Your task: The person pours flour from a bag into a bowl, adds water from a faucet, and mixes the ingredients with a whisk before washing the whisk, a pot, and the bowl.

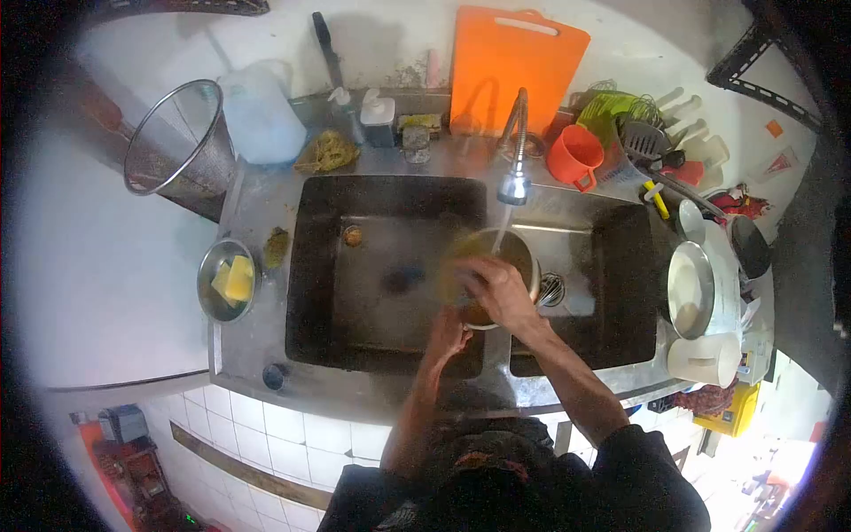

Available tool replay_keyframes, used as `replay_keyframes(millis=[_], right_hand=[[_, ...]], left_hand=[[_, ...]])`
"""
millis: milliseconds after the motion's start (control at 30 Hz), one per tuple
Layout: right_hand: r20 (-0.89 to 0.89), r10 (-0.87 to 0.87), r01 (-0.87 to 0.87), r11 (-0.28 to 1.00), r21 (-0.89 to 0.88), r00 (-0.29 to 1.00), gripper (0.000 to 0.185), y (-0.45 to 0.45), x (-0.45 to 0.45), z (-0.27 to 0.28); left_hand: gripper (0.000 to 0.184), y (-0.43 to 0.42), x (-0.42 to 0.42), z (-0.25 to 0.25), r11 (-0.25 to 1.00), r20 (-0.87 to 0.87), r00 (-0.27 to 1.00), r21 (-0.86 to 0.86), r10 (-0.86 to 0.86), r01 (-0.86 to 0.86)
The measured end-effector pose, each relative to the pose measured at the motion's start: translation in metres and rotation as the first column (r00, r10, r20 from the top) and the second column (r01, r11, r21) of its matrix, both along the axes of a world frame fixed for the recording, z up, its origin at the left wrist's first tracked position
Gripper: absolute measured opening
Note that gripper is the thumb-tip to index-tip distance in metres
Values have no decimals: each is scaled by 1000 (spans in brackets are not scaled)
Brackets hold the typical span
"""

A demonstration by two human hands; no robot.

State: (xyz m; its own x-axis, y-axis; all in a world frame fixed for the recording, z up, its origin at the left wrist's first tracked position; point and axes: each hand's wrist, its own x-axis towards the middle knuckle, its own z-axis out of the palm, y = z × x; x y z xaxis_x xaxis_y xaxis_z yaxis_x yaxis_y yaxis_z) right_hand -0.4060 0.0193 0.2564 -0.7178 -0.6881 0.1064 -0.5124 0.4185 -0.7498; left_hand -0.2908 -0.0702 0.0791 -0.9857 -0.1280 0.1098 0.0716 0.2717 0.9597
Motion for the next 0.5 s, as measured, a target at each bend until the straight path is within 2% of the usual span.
replay_keyframes(millis=[33, 67, 100, 133, 200, 233, 300, 333, 400, 433, 500], right_hand=[[-14, 28, -28, 998, -48, 1000, 25, -9, 4, 9], [-37, 55, -58, 994, -97, 998, 25, -18, 6, 17], [-42, 58, -62, 993, -99, 997, 25, -26, 9, 24], [-49, 88, -94, 989, -115, 995, 26, -34, 13, 29], [-53, 125, -132, 982, -133, 991, 26, -50, 20, 29], [-111, 144, -159, 977, -144, 983, 27, -58, 23, 26], [-167, 166, -192, 969, -154, 972, 28, -69, 30, 23], [-212, 176, -207, 969, -132, 961, 29, -74, 32, 22], [-235, 186, -211, 974, -87, 954, 31, -77, 36, 27], [-238, 187, -212, 974, -84, 953, 31, -74, 37, 33], [-241, 193, -198, 980, 0, 951, 30, -64, 34, 45]], left_hand=[[34, 0, 4, 21, 1000, 3, 1000, -1, 2, -2], [33, 1, 3, 63, 933, 380, 925, 339, -21, -118], [33, 1, 1, 86, 751, 667, 723, 567, -177, -339], [33, 3, 5, 76, 750, 667, 724, 567, -175, -341], [35, 9, 23, 48, 541, 529, 748, 795, -399, -274], [35, 17, 33, 49, 540, 533, 748, 794, -395, -280], [38, 36, 46, 57, 391, 387, 891, 877, -236, -278], [38, 35, 51, 82, 391, 389, 892, 877, -231, -281], [39, 32, 59, 141, 649, 398, 910, 724, -117, -233], [39, 32, 55, 133, 648, 395, 911, 726, -117, -232], [39, 35, 41, 87, 500, 351, 895, 847, -274, -179]])
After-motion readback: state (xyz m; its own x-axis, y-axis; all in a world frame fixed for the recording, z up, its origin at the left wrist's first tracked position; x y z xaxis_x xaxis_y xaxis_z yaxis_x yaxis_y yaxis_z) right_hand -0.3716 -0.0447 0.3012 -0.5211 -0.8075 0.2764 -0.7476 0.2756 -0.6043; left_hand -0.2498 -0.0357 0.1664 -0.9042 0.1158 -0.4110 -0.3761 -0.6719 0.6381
